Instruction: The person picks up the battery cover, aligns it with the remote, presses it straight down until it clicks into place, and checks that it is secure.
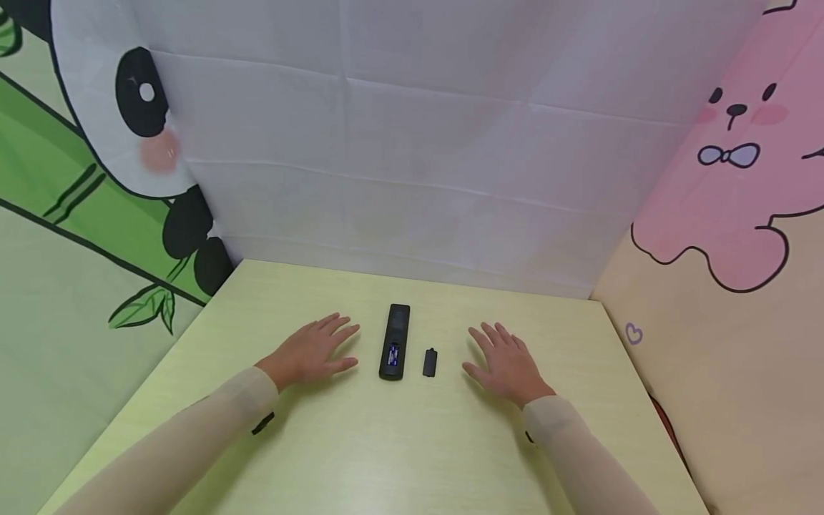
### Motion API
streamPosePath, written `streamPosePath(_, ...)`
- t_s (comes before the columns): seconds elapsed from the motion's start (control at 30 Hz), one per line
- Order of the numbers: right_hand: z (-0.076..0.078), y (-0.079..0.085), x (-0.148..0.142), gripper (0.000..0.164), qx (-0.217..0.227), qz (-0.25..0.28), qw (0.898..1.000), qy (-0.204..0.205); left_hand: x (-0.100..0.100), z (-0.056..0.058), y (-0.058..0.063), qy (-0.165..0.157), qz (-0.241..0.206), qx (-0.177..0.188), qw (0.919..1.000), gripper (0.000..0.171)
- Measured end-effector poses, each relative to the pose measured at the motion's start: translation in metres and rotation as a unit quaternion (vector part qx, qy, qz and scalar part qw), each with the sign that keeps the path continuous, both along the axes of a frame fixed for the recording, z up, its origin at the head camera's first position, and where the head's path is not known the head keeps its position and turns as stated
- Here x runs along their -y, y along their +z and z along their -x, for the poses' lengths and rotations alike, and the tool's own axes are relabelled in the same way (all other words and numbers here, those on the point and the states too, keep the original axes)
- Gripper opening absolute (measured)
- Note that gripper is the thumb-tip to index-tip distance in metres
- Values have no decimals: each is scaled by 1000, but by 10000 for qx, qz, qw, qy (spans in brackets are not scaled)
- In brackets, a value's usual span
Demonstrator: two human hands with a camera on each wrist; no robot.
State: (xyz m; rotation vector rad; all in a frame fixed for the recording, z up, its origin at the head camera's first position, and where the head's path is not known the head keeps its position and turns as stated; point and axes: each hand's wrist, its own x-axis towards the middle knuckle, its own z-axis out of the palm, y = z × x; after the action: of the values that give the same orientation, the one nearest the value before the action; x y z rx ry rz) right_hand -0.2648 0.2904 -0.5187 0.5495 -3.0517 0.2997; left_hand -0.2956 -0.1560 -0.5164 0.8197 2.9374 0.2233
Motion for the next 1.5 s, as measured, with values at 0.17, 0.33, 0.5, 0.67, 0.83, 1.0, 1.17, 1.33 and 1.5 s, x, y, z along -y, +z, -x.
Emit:
streamPosePath(0.17, 1, 1, 3, 76, -85, -17, 9999, 77, -2, 1, -2, -43, -48, -61, 10000, 79)
streamPosePath(0.33, 1, 0, 5, 71, -106, -117, 9998, 118, -5, 0, -4, -141, -7, -79, 9999, 72)
streamPosePath(0.5, 1, -3, 7, 69, -82, -178, 9997, 123, -9, -2, -2, -247, -15, -58, 9997, 67)
streamPosePath(0.67, 0, -3, 9, 67, -106, -154, 9997, 168, -12, -3, -3, -257, -4, -45, 9997, 66)
streamPosePath(0.83, 0, -3, 11, 66, -117, -154, 9996, 221, -13, -4, -5, -271, -16, -11, 9996, 66)
streamPosePath(1.0, -1, -2, 14, 66, -119, -161, 9995, 263, -15, -4, -6, -280, -37, 8, 9996, 67)
streamPosePath(1.17, -2, 0, 16, 66, -123, -192, 9993, 299, -19, -5, -6, -331, -75, 12, 9994, 67)
streamPosePath(1.33, -1, 0, 18, 66, -102, -192, 9993, 310, -23, -5, -7, -377, -64, -33, 9993, 67)
streamPosePath(1.5, 0, -2, 19, 67, -87, -253, 9992, 307, -25, -6, -6, -345, -22, -9, 9994, 68)
